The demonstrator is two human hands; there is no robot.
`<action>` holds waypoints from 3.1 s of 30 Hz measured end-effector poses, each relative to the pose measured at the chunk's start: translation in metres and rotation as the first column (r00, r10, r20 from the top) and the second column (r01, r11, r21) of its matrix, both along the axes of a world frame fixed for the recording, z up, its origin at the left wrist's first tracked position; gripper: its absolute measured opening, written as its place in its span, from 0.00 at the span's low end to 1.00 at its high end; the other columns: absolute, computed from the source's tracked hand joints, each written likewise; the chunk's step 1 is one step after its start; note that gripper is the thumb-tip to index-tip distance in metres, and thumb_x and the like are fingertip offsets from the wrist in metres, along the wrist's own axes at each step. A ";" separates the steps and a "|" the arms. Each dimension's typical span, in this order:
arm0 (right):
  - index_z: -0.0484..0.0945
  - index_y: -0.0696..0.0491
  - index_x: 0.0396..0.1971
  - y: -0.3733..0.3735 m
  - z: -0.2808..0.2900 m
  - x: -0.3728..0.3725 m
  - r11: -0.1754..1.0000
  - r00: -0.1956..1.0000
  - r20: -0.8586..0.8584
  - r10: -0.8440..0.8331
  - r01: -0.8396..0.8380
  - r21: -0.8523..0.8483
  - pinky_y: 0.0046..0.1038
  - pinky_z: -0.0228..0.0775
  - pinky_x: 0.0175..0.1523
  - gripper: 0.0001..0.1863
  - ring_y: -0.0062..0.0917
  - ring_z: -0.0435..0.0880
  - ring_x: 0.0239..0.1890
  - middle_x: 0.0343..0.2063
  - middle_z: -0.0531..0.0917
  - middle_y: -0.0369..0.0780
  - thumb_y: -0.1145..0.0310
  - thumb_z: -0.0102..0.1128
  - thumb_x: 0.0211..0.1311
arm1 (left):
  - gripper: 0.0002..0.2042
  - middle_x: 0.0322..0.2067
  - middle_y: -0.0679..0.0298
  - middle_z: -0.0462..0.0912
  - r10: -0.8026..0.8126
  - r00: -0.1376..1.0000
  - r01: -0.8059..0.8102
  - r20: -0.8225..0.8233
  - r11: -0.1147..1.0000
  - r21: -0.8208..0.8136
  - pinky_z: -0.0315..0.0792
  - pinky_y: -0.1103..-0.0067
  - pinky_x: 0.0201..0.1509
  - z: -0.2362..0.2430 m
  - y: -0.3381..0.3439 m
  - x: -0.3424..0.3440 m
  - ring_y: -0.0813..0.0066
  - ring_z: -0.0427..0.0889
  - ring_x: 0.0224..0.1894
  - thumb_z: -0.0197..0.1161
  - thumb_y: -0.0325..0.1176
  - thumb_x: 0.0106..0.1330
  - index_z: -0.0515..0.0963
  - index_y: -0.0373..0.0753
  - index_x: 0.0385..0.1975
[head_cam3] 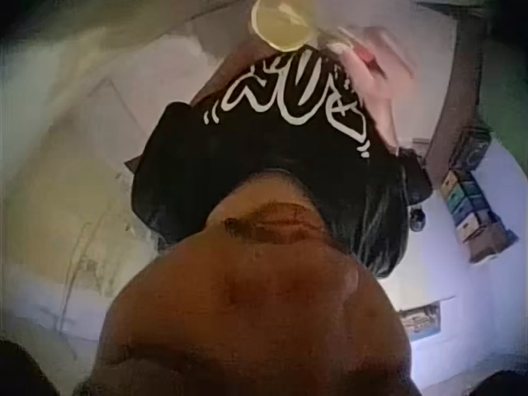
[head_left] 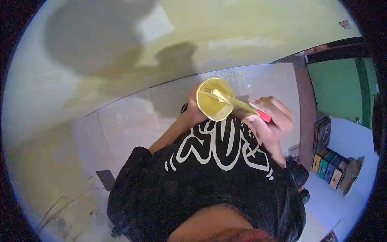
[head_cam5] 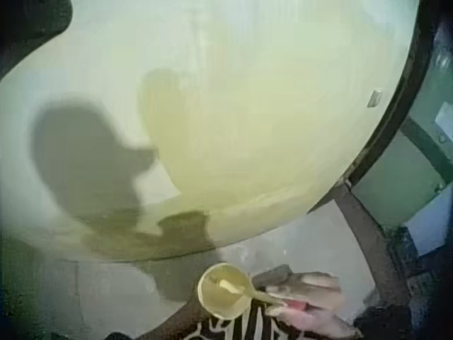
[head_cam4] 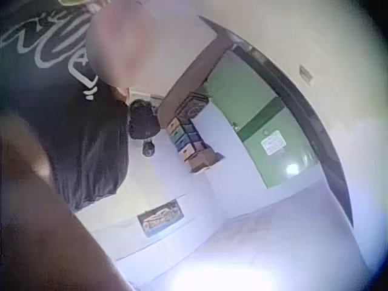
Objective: The person paints a wall yellow using a brush and a cup of paint, applying strokes around a light switch.
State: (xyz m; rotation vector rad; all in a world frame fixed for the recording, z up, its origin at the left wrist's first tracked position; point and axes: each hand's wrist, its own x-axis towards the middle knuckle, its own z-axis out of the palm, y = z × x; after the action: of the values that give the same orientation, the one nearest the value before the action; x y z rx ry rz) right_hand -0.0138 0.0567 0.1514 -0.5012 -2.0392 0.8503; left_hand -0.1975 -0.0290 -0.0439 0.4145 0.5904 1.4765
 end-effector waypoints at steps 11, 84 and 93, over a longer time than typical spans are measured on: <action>0.84 0.63 0.33 0.006 0.025 -0.003 0.990 0.992 -0.050 0.118 -0.114 0.084 0.23 0.65 0.22 0.16 0.25 0.77 0.19 0.22 0.83 0.44 0.70 0.76 0.44 | 0.42 0.51 0.56 0.77 0.141 0.981 -0.152 -0.131 0.985 -0.077 0.73 0.70 0.60 -0.020 -0.007 0.016 0.68 0.79 0.53 0.83 0.30 0.40 0.65 0.35 0.58; 0.84 0.59 0.36 -0.027 0.021 0.006 0.934 0.999 0.041 -0.011 -0.005 0.357 0.28 0.73 0.28 0.21 0.30 0.80 0.19 0.19 0.81 0.40 0.61 0.78 0.44 | 0.49 0.51 0.59 0.75 0.442 0.536 -0.192 -0.719 0.894 0.406 0.72 0.70 0.61 0.018 -0.009 -0.005 0.69 0.77 0.55 0.84 0.29 0.38 0.59 0.38 0.62; 0.85 0.57 0.37 -0.029 0.019 0.010 0.959 0.999 0.008 -0.031 0.027 0.283 0.27 0.69 0.25 0.21 0.28 0.78 0.18 0.16 0.79 0.39 0.59 0.77 0.45 | 0.52 0.52 0.58 0.74 0.486 0.507 -0.220 -0.712 0.872 0.438 0.72 0.69 0.61 0.008 -0.011 0.001 0.67 0.77 0.54 0.86 0.32 0.36 0.58 0.37 0.64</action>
State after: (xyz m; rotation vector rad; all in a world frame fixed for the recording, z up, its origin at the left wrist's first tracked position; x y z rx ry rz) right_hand -0.0035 0.0274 0.1701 -0.3751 -2.1151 0.5255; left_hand -0.1962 -0.0405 -0.0362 1.3296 1.2577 1.7473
